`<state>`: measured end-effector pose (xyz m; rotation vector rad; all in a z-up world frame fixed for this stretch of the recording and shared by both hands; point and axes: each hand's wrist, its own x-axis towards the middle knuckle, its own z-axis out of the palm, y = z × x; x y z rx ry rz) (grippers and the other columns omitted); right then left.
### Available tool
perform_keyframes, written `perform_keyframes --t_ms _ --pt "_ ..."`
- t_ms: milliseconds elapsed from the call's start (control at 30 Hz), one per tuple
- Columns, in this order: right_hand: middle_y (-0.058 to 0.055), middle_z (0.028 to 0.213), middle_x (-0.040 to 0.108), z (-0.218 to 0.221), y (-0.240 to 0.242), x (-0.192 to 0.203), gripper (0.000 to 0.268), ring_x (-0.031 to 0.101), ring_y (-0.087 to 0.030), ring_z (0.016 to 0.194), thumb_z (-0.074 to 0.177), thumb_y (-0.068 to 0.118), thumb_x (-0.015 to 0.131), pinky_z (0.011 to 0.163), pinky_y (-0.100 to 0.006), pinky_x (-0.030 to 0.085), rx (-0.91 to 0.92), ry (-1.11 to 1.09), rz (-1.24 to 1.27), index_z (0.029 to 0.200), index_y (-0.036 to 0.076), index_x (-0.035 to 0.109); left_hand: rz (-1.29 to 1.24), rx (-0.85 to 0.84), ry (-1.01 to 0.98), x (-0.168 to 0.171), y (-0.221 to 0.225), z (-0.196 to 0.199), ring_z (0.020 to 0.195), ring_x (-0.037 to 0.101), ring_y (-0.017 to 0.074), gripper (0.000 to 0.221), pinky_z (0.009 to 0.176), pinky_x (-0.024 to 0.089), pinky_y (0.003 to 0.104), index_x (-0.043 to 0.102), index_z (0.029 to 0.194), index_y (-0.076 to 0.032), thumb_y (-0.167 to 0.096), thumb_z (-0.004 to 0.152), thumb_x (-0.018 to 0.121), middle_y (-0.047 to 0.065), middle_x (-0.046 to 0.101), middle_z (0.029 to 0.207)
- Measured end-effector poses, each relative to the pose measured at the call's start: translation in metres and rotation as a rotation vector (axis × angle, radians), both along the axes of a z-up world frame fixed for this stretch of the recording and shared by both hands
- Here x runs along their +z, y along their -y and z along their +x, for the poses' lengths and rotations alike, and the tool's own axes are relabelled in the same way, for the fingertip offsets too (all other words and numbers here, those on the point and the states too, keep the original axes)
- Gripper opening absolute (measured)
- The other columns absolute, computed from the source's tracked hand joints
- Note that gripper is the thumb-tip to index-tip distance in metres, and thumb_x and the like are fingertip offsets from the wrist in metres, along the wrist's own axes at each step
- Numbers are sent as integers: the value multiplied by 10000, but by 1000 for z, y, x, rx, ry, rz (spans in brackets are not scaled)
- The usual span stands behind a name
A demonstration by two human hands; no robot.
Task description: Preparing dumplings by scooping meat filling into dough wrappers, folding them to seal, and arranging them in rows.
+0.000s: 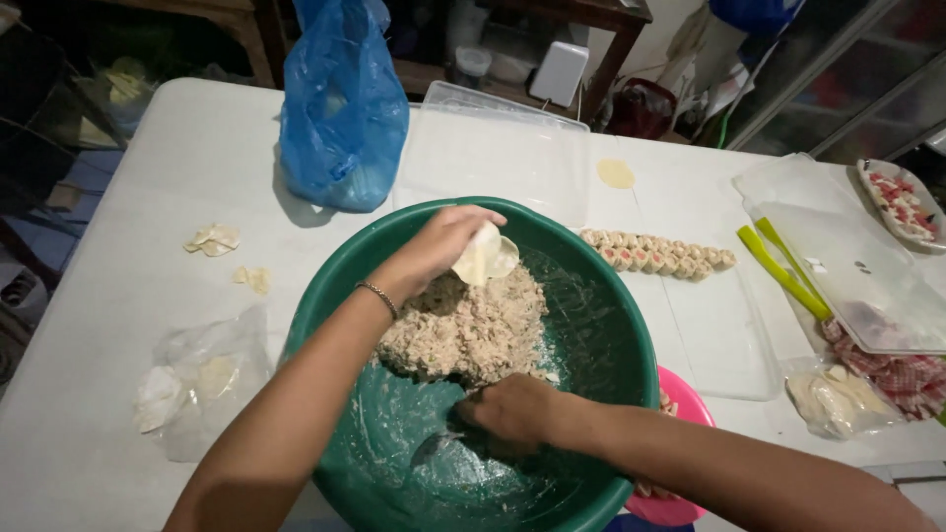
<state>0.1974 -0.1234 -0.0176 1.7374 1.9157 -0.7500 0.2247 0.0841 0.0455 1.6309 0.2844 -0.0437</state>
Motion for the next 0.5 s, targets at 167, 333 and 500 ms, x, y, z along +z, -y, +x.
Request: perform_keyframes --t_ms 167,333,500 --pt "-132 651 702 5 4 10 353 707 -324 604 963 268 569 573 -434 575 -6 -49 93 711 47 679 358 -112 89 26 5 -21 1129 619 207 331 875 497 376 682 1250 -151 -219 948 566 45 672 1290" --pt "-78 627 620 15 24 90 300 660 -229 570 856 364 460 552 -400 563 -238 -329 422 918 117 621 493 51 283 85 -3 -97 1194 661 201 312 1012 490 370 726 1185 -142 -107 898 610 26 729 1254" --pt "-65 484 569 37 41 90 327 556 -152 367 738 48 807 401 -282 473 -1070 -853 919 1049 -31 745 83 56 492 66 6 -133 901 664 206 251 848 550 373 709 1070 -74 4 892 551 86 722 929"
